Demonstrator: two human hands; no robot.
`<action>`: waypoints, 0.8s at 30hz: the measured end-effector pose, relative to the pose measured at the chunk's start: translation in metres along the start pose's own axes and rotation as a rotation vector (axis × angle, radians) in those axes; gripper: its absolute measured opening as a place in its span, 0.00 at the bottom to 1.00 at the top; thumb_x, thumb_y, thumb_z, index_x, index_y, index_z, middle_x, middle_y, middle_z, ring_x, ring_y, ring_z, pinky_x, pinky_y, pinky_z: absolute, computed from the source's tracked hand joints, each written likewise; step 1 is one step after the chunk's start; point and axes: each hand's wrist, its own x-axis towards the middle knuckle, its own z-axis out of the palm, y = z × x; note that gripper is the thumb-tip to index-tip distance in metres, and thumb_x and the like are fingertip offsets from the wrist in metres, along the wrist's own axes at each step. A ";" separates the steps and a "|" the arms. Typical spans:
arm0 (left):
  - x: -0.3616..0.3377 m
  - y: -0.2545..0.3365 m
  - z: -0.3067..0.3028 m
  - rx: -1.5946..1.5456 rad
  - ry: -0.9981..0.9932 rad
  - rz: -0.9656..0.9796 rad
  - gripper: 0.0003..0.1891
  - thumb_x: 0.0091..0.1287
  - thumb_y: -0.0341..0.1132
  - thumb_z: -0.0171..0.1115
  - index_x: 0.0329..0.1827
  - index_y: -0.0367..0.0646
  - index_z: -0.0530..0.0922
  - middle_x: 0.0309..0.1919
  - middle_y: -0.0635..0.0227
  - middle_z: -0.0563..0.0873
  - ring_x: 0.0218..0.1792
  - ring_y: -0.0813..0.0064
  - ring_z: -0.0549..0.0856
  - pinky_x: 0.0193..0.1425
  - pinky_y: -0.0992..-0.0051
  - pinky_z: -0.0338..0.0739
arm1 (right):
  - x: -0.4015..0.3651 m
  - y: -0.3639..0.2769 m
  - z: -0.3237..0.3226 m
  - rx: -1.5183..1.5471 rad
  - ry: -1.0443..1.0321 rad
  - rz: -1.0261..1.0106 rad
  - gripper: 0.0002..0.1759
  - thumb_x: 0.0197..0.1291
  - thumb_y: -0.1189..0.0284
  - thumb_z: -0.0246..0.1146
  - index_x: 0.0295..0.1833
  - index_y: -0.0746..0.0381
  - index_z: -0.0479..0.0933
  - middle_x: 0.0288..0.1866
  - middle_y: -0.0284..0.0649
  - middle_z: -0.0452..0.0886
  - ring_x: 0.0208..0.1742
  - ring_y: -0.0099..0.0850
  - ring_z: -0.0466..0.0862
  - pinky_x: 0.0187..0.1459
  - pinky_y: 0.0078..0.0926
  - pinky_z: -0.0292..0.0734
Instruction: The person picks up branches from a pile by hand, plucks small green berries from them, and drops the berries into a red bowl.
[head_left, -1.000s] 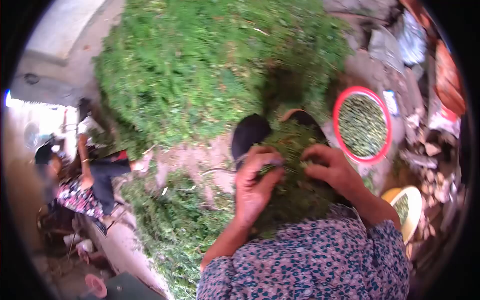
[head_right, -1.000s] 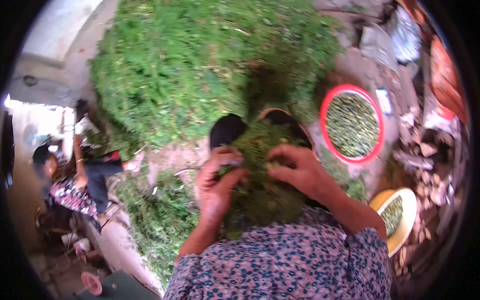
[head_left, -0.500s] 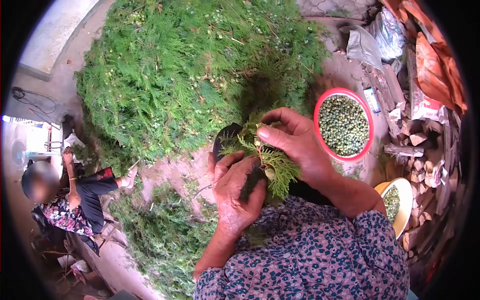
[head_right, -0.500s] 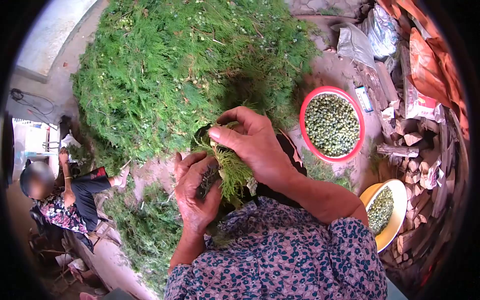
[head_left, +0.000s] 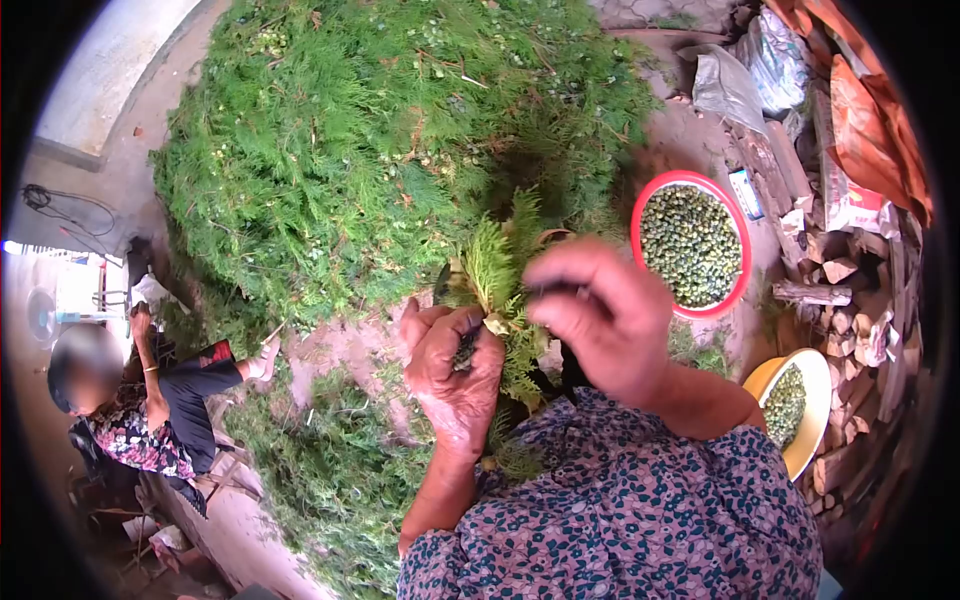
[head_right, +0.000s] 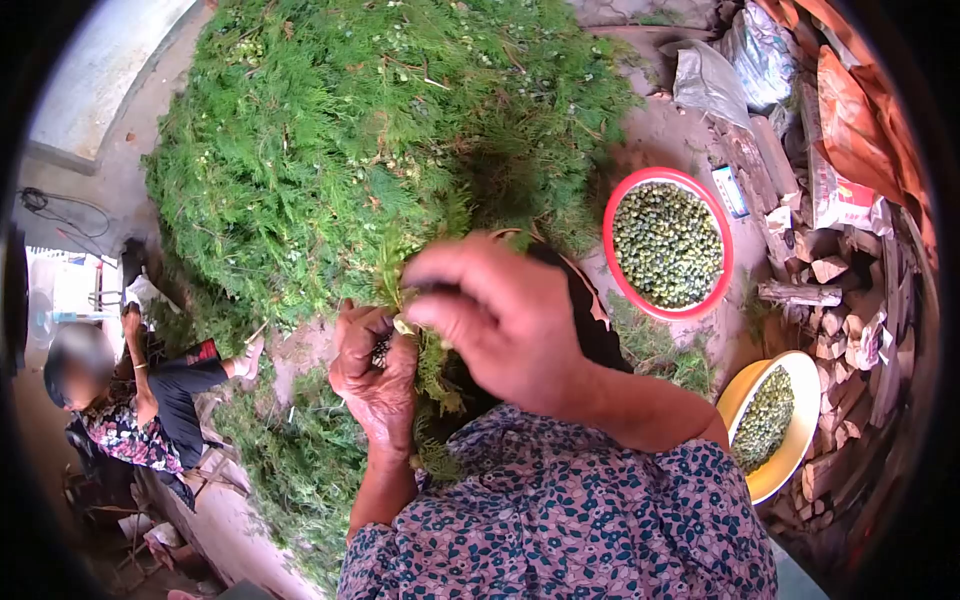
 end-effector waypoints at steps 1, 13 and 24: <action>0.001 0.002 0.001 0.109 0.021 0.080 0.09 0.47 0.24 0.65 0.32 0.42 0.78 0.29 0.68 0.81 0.33 0.70 0.78 0.61 0.56 0.62 | -0.004 0.004 0.002 -0.085 -0.062 -0.148 0.11 0.48 0.75 0.66 0.39 0.64 0.75 0.30 0.39 0.75 0.27 0.29 0.77 0.28 0.24 0.71; 0.002 0.004 0.000 0.282 0.086 0.227 0.10 0.44 0.21 0.59 0.30 0.44 0.77 0.21 0.69 0.77 0.33 0.71 0.77 0.59 0.56 0.62 | 0.000 0.007 0.003 0.293 -0.136 0.409 0.05 0.58 0.74 0.58 0.37 0.65 0.74 0.27 0.32 0.74 0.23 0.23 0.75 0.23 0.22 0.68; -0.008 -0.003 -0.024 -0.522 0.027 -0.428 0.17 0.59 0.41 0.60 0.45 0.36 0.77 0.35 0.70 0.80 0.37 0.79 0.76 0.42 0.78 0.71 | 0.003 0.010 0.023 0.189 -0.227 0.079 0.09 0.54 0.81 0.60 0.42 0.65 0.75 0.30 0.38 0.75 0.29 0.27 0.75 0.31 0.19 0.71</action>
